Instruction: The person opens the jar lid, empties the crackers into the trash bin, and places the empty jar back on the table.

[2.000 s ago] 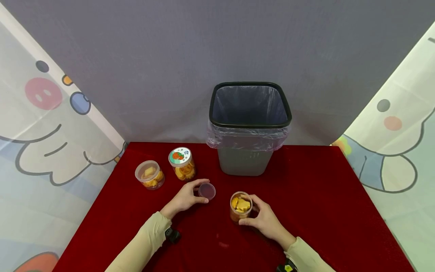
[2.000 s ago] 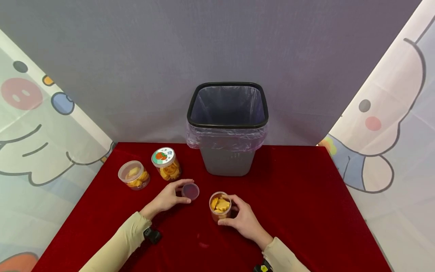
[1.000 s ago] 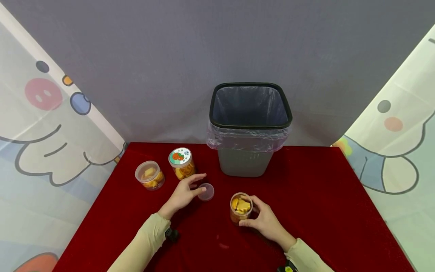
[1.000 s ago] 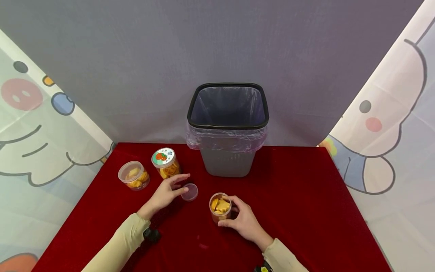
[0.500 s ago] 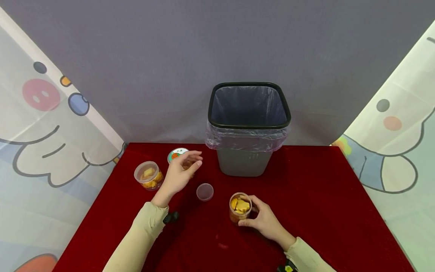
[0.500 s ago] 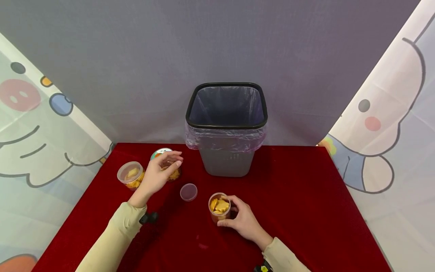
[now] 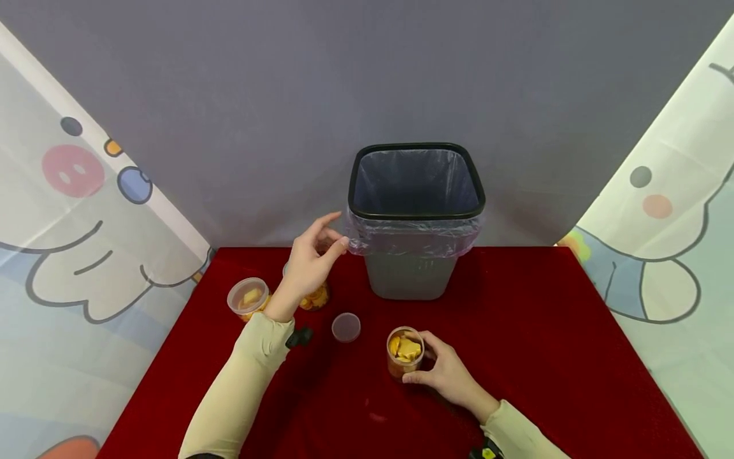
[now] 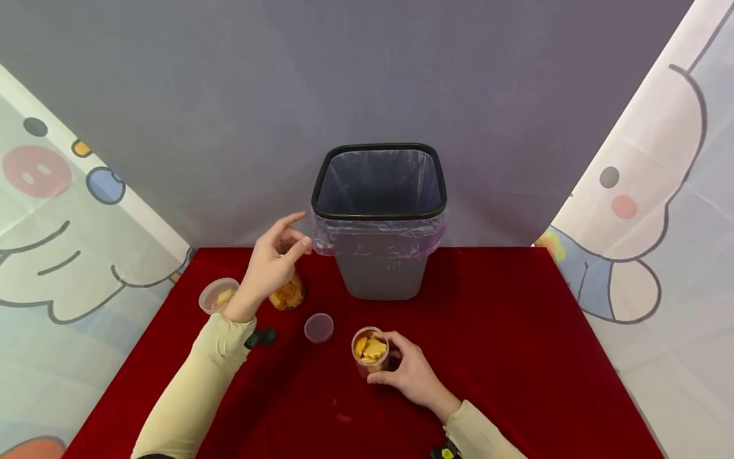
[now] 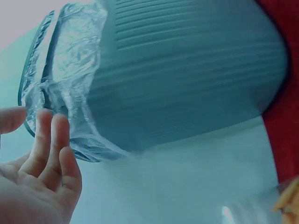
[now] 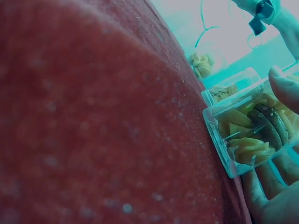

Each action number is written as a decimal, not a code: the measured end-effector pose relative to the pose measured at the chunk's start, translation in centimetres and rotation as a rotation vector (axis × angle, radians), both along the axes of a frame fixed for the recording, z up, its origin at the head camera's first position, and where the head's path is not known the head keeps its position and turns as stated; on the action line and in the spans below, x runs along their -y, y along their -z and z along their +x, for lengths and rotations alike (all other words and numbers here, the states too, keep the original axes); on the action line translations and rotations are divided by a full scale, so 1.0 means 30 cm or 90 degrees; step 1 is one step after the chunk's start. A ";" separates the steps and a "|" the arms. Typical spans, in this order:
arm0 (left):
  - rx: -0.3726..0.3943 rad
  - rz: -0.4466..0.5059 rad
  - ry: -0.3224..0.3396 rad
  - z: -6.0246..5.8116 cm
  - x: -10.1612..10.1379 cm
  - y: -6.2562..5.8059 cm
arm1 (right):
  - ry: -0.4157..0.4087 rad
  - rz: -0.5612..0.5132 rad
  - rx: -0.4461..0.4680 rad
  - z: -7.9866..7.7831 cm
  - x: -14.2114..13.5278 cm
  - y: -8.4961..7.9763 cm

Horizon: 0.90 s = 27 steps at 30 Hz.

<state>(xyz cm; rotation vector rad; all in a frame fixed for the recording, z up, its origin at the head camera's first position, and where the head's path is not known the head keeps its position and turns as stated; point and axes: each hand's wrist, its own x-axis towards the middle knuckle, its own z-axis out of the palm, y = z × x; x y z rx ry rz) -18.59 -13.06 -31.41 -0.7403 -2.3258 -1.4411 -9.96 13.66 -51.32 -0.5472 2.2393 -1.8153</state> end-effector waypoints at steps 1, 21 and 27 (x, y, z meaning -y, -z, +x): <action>0.012 0.006 0.010 -0.004 -0.003 -0.010 | 0.000 -0.001 0.002 0.000 -0.001 0.000; 0.315 -0.034 0.119 -0.083 -0.052 -0.160 | 0.000 -0.001 -0.007 0.001 0.002 -0.004; 0.307 -0.027 0.072 -0.069 -0.080 -0.187 | -0.002 -0.004 -0.005 0.003 0.003 -0.003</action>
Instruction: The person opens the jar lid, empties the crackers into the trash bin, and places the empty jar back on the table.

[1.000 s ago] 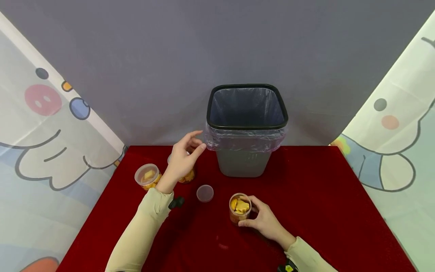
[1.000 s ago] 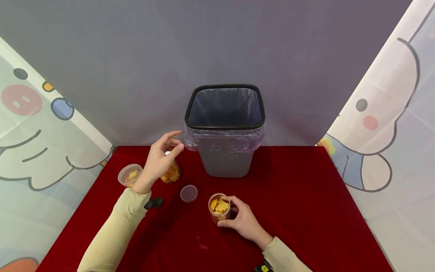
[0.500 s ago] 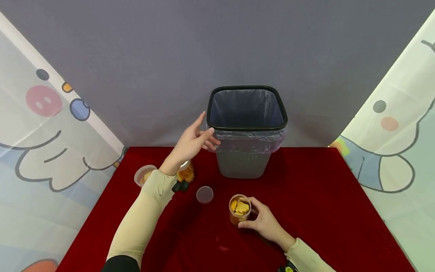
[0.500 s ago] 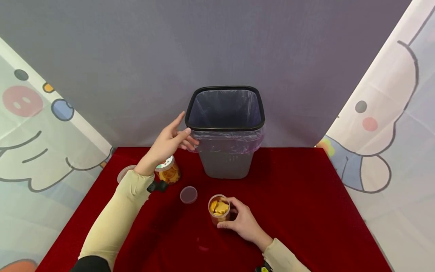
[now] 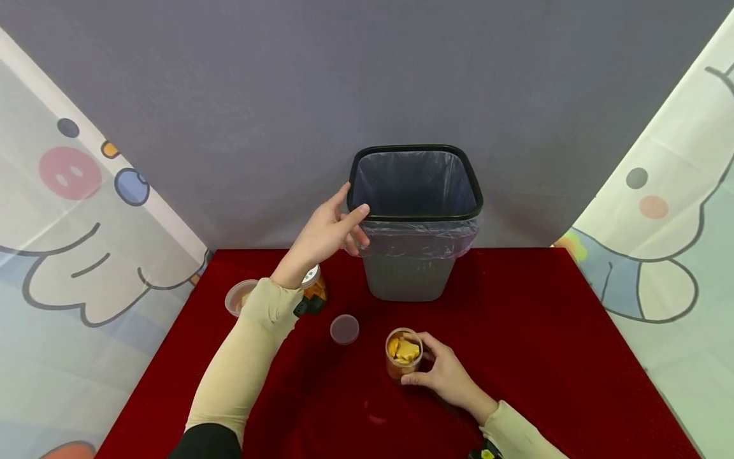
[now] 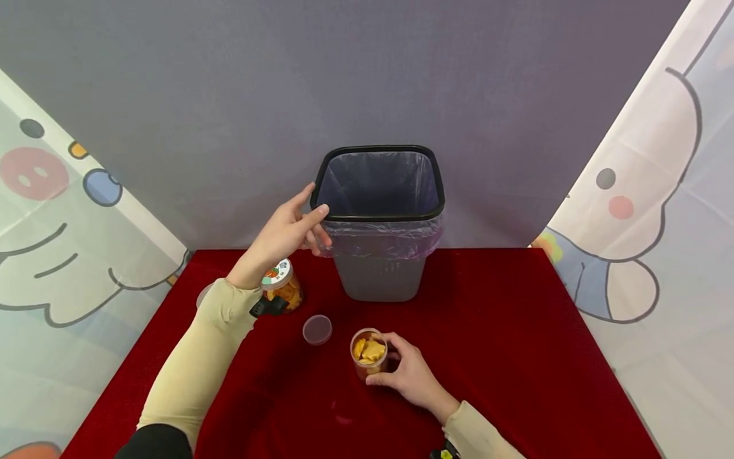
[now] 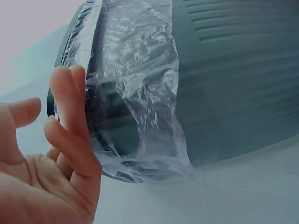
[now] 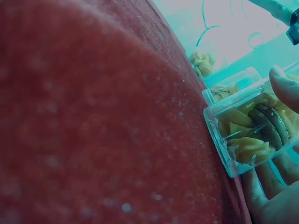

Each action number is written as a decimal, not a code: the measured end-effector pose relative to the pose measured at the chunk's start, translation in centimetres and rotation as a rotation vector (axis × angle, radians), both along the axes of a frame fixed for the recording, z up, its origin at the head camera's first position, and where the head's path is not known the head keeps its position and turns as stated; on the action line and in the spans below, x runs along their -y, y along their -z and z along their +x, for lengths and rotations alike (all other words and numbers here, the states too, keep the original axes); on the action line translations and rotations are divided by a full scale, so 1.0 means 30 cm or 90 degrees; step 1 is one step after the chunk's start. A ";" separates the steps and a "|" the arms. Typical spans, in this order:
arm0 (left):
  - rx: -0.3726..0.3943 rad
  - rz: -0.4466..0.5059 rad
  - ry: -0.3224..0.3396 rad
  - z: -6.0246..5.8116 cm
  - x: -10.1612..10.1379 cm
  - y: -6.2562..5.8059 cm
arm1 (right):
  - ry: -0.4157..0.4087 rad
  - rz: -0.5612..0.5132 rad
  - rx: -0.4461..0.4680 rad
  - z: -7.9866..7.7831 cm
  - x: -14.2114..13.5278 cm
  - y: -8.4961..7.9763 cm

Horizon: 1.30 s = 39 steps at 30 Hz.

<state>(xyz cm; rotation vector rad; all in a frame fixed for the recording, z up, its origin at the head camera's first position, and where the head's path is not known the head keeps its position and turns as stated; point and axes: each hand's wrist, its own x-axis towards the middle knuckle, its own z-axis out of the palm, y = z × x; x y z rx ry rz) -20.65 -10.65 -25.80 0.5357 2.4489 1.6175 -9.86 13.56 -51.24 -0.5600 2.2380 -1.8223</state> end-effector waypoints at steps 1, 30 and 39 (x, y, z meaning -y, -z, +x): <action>-0.002 0.001 -0.004 0.001 -0.004 -0.002 | 0.001 -0.001 0.000 0.000 0.001 0.000; -0.029 0.122 0.002 -0.004 -0.020 0.068 | 0.169 0.086 -0.103 -0.007 -0.173 -0.177; -0.008 0.165 0.007 -0.002 -0.018 0.069 | 0.249 0.191 -0.182 -0.113 -0.362 -0.240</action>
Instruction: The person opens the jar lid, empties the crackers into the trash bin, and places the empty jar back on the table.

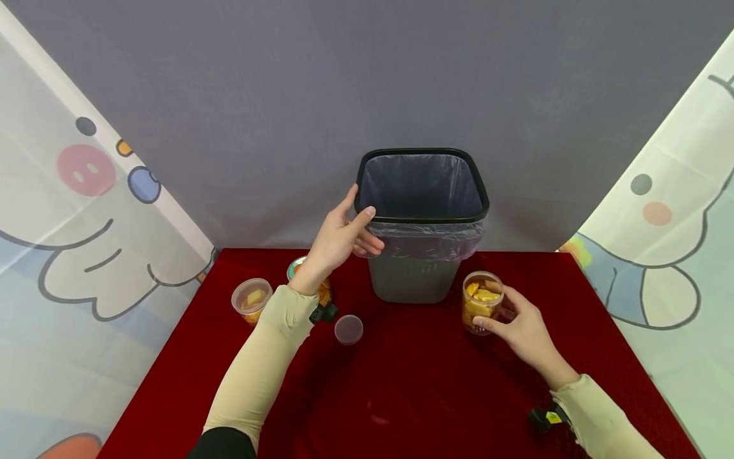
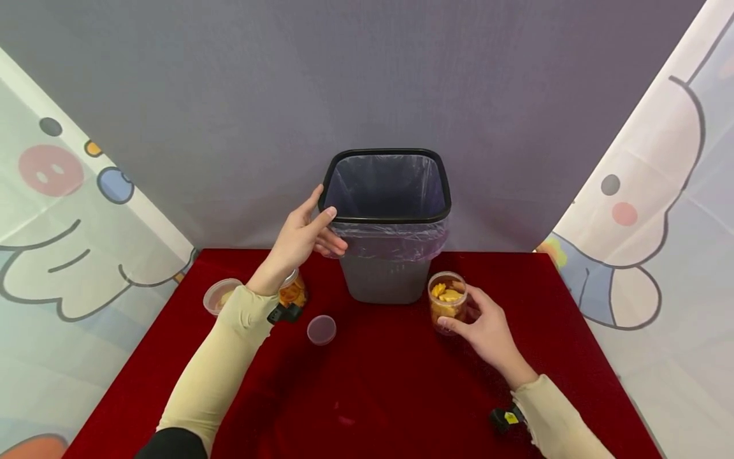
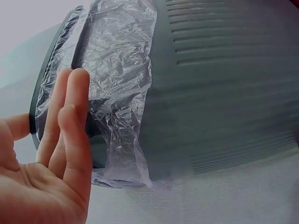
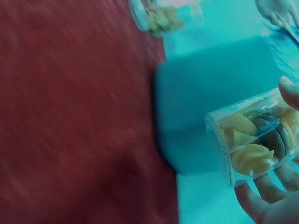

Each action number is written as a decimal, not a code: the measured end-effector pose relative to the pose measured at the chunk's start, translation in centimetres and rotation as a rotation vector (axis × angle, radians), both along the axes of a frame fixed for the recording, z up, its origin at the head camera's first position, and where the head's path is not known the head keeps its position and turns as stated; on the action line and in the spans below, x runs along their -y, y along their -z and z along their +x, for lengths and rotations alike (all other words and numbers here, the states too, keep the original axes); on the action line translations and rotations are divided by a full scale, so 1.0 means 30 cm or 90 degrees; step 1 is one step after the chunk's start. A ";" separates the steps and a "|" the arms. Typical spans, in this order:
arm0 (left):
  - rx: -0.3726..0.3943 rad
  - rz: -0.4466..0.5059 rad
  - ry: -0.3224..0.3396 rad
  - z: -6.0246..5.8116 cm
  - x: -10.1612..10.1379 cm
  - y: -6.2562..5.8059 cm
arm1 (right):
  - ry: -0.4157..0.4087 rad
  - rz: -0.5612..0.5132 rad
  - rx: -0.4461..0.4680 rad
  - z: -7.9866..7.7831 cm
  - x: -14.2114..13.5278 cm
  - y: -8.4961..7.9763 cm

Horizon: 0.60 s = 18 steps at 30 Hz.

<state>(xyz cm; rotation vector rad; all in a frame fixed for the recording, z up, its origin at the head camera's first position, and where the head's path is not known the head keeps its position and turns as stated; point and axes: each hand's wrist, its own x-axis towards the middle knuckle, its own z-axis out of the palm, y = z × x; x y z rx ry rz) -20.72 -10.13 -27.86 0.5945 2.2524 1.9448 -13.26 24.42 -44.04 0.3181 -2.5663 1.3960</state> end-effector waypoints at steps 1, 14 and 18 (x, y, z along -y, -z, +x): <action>0.001 0.003 0.001 -0.001 -0.001 0.000 | 0.013 0.017 -0.005 -0.009 -0.017 -0.021; -0.027 -0.031 -0.017 -0.002 0.006 0.006 | 0.047 0.100 -0.053 -0.108 -0.130 -0.285; -0.029 -0.032 -0.017 -0.005 0.002 0.006 | 0.051 0.111 -0.064 -0.132 -0.151 -0.355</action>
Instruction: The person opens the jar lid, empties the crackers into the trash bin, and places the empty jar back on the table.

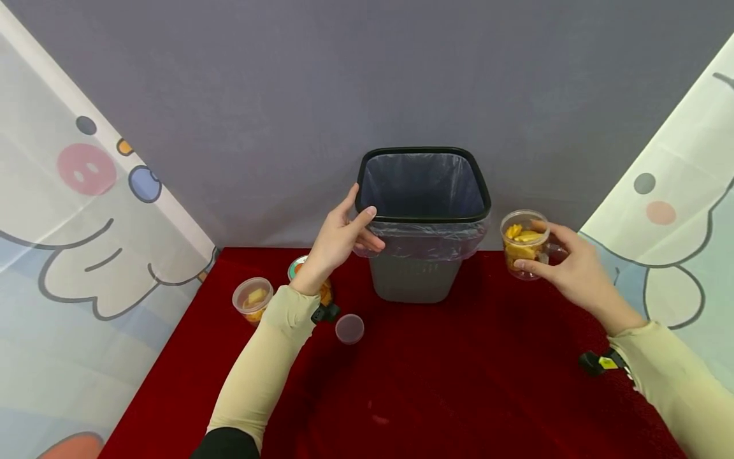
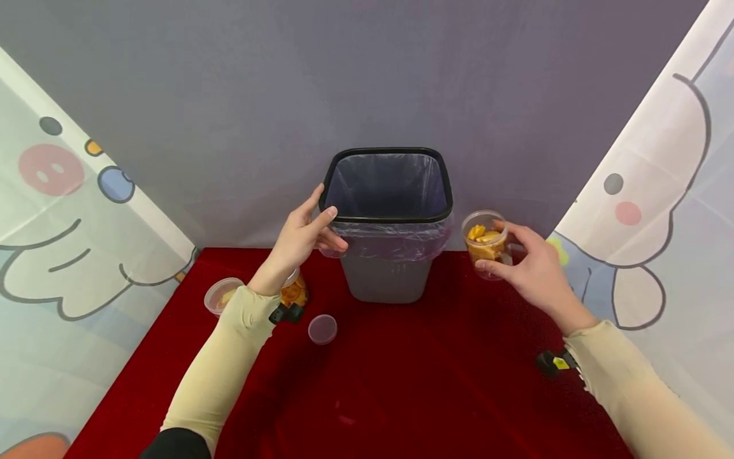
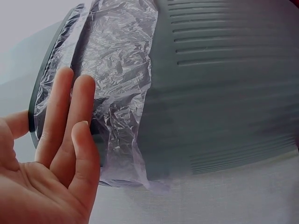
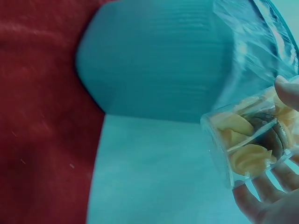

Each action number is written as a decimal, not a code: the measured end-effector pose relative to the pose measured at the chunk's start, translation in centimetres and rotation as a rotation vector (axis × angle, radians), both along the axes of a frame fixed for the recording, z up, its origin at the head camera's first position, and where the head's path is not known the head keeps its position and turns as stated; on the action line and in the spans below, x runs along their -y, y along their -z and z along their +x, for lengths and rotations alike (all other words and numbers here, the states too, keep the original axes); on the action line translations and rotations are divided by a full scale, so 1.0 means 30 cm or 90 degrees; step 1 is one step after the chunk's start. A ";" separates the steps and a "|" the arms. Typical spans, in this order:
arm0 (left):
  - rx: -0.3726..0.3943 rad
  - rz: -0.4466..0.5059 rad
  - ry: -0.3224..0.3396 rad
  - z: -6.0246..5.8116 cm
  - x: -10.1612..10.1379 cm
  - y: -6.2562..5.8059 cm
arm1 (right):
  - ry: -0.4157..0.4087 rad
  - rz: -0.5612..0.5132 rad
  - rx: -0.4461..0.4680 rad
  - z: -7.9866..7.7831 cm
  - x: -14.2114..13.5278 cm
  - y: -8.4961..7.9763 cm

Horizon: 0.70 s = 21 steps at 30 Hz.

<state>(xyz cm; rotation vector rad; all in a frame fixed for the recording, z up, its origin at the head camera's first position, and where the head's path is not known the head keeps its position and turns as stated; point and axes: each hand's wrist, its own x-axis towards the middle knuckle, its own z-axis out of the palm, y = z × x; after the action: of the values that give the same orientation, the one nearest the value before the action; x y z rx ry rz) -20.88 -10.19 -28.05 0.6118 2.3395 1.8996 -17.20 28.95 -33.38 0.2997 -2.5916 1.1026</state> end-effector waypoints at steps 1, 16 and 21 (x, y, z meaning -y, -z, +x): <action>0.000 -0.002 -0.001 0.000 -0.001 -0.001 | 0.006 0.006 0.000 -0.004 -0.005 -0.021; -0.019 -0.005 -0.003 -0.002 0.001 -0.001 | 0.027 0.138 -0.020 -0.088 -0.026 -0.320; -0.020 -0.001 -0.002 -0.006 0.002 0.005 | 0.009 0.161 -0.041 -0.120 -0.002 -0.373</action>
<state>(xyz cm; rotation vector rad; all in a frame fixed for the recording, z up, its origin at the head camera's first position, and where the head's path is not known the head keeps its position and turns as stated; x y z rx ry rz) -21.06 -10.26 -28.20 0.6424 2.3613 1.9041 -20.81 29.01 -22.20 0.3662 -2.6701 0.7459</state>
